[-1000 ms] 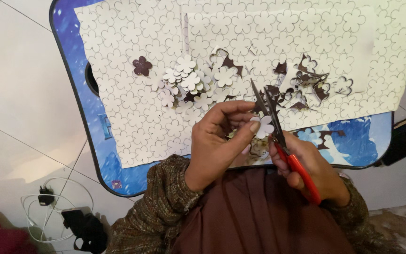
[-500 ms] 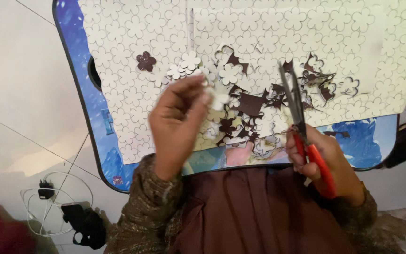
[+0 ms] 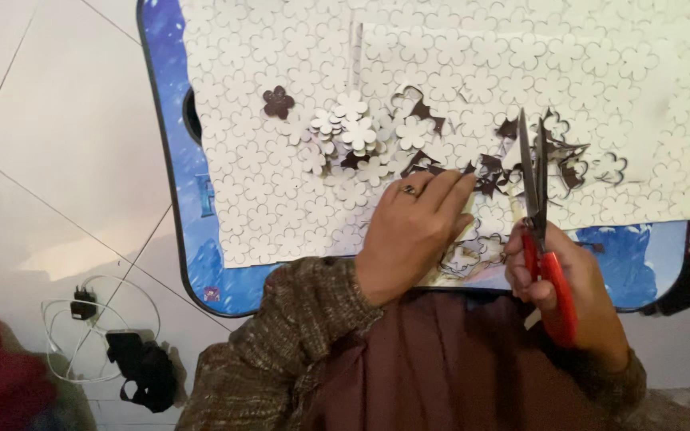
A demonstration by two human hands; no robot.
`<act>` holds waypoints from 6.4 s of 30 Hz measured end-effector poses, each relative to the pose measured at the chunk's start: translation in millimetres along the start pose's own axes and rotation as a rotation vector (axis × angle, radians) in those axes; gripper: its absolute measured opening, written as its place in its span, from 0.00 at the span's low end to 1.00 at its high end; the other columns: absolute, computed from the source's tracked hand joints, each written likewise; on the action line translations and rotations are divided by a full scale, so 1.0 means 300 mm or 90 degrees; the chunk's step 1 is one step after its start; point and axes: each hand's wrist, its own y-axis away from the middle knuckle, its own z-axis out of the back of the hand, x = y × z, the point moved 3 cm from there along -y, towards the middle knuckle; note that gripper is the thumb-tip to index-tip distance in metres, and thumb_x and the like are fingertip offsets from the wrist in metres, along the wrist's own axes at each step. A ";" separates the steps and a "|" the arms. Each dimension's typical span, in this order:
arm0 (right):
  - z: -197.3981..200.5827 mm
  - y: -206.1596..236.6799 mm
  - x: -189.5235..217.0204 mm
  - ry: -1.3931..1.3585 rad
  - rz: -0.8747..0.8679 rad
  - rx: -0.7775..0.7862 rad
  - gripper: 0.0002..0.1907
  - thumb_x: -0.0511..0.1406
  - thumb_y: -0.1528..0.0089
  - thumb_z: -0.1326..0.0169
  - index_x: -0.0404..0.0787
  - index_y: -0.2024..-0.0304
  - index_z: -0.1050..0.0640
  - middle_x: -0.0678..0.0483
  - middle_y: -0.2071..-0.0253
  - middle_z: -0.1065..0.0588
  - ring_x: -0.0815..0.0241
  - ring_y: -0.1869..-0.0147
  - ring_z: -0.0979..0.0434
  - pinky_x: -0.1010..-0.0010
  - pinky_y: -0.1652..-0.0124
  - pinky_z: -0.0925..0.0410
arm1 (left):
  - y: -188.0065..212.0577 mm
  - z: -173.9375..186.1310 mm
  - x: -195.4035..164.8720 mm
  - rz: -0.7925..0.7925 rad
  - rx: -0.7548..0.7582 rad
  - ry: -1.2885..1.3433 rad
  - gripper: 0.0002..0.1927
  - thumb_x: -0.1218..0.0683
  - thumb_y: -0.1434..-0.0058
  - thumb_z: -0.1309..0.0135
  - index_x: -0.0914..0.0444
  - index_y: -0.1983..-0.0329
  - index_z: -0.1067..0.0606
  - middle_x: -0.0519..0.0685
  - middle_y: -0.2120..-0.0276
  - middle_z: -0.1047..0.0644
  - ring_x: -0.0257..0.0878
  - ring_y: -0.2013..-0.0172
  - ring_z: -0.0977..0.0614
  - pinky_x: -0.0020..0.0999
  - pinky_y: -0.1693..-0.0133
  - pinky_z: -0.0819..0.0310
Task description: The person uses red-handled scissors to cut flower-shaped pieces from a patterned sheet of paper. They hold the paper with the left hand and cut along the outlines with the right hand, placing finished pieces on the table.
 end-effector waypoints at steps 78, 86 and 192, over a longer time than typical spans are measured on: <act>-0.127 -0.025 -0.003 -0.019 0.029 0.058 0.54 0.76 0.52 0.51 0.36 0.50 0.32 0.56 0.70 0.34 0.67 0.70 0.35 0.74 0.69 0.35 | 0.023 -0.054 -0.040 0.478 -0.200 0.966 0.12 0.63 0.33 0.39 0.67 0.52 0.29 0.51 0.64 0.19 0.29 0.65 0.18 0.20 0.65 0.23; -0.107 -0.016 -0.007 -0.002 0.011 0.083 0.52 0.76 0.51 0.50 0.37 0.54 0.31 0.58 0.73 0.35 0.68 0.72 0.37 0.75 0.72 0.38 | 0.021 -0.040 -0.011 0.449 -0.191 0.888 0.15 0.63 0.36 0.38 0.67 0.48 0.28 0.50 0.65 0.19 0.29 0.68 0.19 0.21 0.69 0.22; -0.122 -0.019 -0.009 0.019 0.020 0.077 0.61 0.77 0.52 0.54 0.32 0.41 0.33 0.56 0.68 0.31 0.66 0.68 0.31 0.74 0.67 0.33 | 0.045 -0.038 -0.026 0.410 -0.144 0.890 0.16 0.62 0.33 0.36 0.67 0.45 0.26 0.48 0.60 0.21 0.29 0.61 0.20 0.23 0.59 0.22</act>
